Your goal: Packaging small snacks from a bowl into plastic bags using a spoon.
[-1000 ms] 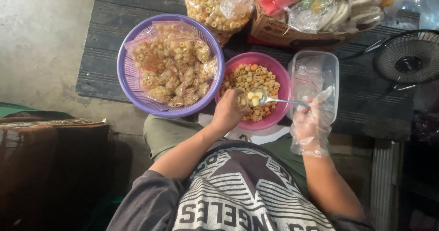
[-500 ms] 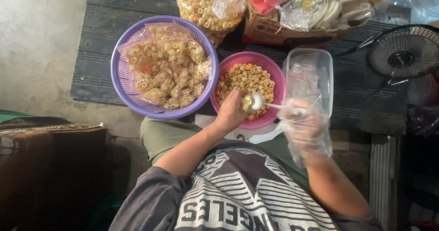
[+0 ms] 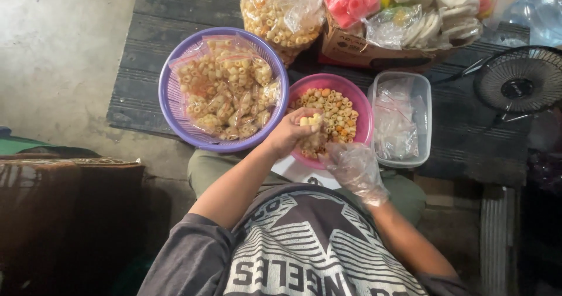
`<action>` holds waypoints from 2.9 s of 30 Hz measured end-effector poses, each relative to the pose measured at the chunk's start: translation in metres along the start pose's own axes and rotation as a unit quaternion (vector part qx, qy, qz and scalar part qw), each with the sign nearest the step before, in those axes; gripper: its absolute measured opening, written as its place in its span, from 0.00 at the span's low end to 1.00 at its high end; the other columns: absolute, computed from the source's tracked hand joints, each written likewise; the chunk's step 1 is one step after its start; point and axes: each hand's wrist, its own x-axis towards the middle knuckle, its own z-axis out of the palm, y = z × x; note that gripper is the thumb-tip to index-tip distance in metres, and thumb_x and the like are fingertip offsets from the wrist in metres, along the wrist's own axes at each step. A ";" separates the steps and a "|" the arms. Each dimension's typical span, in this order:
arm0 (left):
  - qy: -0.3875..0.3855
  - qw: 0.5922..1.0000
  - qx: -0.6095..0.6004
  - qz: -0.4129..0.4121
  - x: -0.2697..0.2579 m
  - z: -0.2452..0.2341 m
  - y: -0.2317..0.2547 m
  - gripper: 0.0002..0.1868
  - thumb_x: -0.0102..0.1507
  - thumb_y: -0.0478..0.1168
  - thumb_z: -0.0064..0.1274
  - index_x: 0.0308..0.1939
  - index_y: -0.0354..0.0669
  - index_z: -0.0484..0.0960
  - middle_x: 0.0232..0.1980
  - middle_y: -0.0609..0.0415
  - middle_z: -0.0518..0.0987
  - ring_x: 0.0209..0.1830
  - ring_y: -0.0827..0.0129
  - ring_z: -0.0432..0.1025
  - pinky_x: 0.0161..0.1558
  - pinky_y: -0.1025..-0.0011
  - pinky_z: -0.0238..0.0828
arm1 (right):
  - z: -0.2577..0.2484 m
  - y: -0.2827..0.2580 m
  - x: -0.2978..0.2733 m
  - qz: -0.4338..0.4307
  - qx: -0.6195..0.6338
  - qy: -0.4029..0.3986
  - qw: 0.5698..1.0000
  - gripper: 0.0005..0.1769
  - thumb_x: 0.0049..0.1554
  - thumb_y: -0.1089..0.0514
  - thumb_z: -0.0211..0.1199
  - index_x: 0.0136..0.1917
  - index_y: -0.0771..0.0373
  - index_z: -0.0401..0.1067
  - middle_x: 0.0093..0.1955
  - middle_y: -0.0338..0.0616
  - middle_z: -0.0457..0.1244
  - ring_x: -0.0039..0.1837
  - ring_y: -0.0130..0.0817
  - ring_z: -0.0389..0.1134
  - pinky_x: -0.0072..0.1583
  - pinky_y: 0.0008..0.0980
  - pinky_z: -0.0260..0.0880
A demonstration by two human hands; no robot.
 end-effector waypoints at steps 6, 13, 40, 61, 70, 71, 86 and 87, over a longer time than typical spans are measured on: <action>-0.060 0.996 0.045 -0.039 -0.014 0.008 0.000 0.33 0.51 0.32 0.69 0.60 0.33 0.74 0.33 0.44 0.82 0.25 0.62 0.79 0.17 0.71 0.73 | 0.004 0.027 0.000 -0.193 0.122 0.255 0.940 0.11 0.57 0.50 0.71 0.54 0.48 0.82 0.56 0.33 0.72 0.56 0.34 0.73 0.55 0.32 0.75; -0.112 0.986 0.087 -0.085 -0.005 0.008 -0.026 0.34 0.50 0.28 0.69 0.59 0.36 0.73 0.30 0.46 0.81 0.20 0.65 0.77 0.13 0.74 0.68 | 0.232 0.198 0.075 -0.045 0.580 -0.059 0.812 0.12 0.56 0.68 0.66 0.55 0.68 0.74 0.53 0.54 0.71 0.53 0.45 0.74 0.52 0.37 0.75; -0.025 0.863 0.504 -0.025 -0.008 0.013 -0.026 0.27 0.49 0.52 0.69 0.52 0.58 0.80 0.44 0.45 0.84 0.50 0.46 0.79 0.49 0.55 0.75 | -0.020 0.030 0.024 -0.214 0.216 0.110 0.946 0.06 0.59 0.56 0.70 0.42 0.59 0.81 0.53 0.44 0.71 0.55 0.44 0.72 0.52 0.33 0.76; 0.035 0.811 0.537 0.230 -0.016 0.013 -0.054 0.04 0.57 0.46 0.59 0.36 0.58 0.83 0.40 0.62 0.80 0.45 0.62 0.79 0.45 0.67 0.78 | 0.080 0.133 0.026 -0.036 0.396 -0.026 0.917 0.19 0.53 0.75 0.67 0.59 0.71 0.72 0.50 0.55 0.71 0.52 0.37 0.73 0.57 0.32 0.76; 0.022 0.734 0.626 0.262 -0.011 0.010 -0.065 0.05 0.55 0.46 0.60 0.34 0.57 0.82 0.36 0.61 0.77 0.39 0.62 0.78 0.38 0.66 0.78 | 0.017 0.054 -0.009 -0.079 0.152 0.097 0.980 0.04 0.53 0.54 0.75 0.45 0.49 0.83 0.48 0.30 0.72 0.53 0.34 0.72 0.59 0.32 0.72; 0.014 0.724 0.639 0.260 -0.013 0.011 -0.062 0.05 0.55 0.46 0.60 0.33 0.56 0.82 0.35 0.60 0.77 0.37 0.61 0.78 0.37 0.65 0.78 | 0.009 0.044 -0.010 -0.051 0.203 0.084 0.974 0.05 0.52 0.55 0.75 0.44 0.51 0.83 0.47 0.33 0.72 0.52 0.36 0.72 0.58 0.34 0.73; 0.243 0.666 0.606 0.361 -0.031 -0.106 0.085 0.08 0.55 0.44 0.60 0.37 0.56 0.78 0.38 0.57 0.73 0.39 0.56 0.74 0.39 0.62 0.73 | 0.052 0.052 -0.009 0.073 0.440 0.256 0.857 0.10 0.61 0.69 0.68 0.57 0.69 0.75 0.43 0.54 0.69 0.45 0.34 0.72 0.44 0.35 0.78; 0.243 0.666 0.606 0.361 -0.030 -0.125 0.096 0.08 0.55 0.44 0.60 0.37 0.56 0.78 0.38 0.57 0.73 0.39 0.56 0.74 0.39 0.62 0.73 | 0.052 0.051 -0.011 0.073 0.441 0.256 0.857 0.10 0.61 0.69 0.68 0.57 0.69 0.75 0.43 0.54 0.69 0.45 0.34 0.72 0.44 0.35 0.78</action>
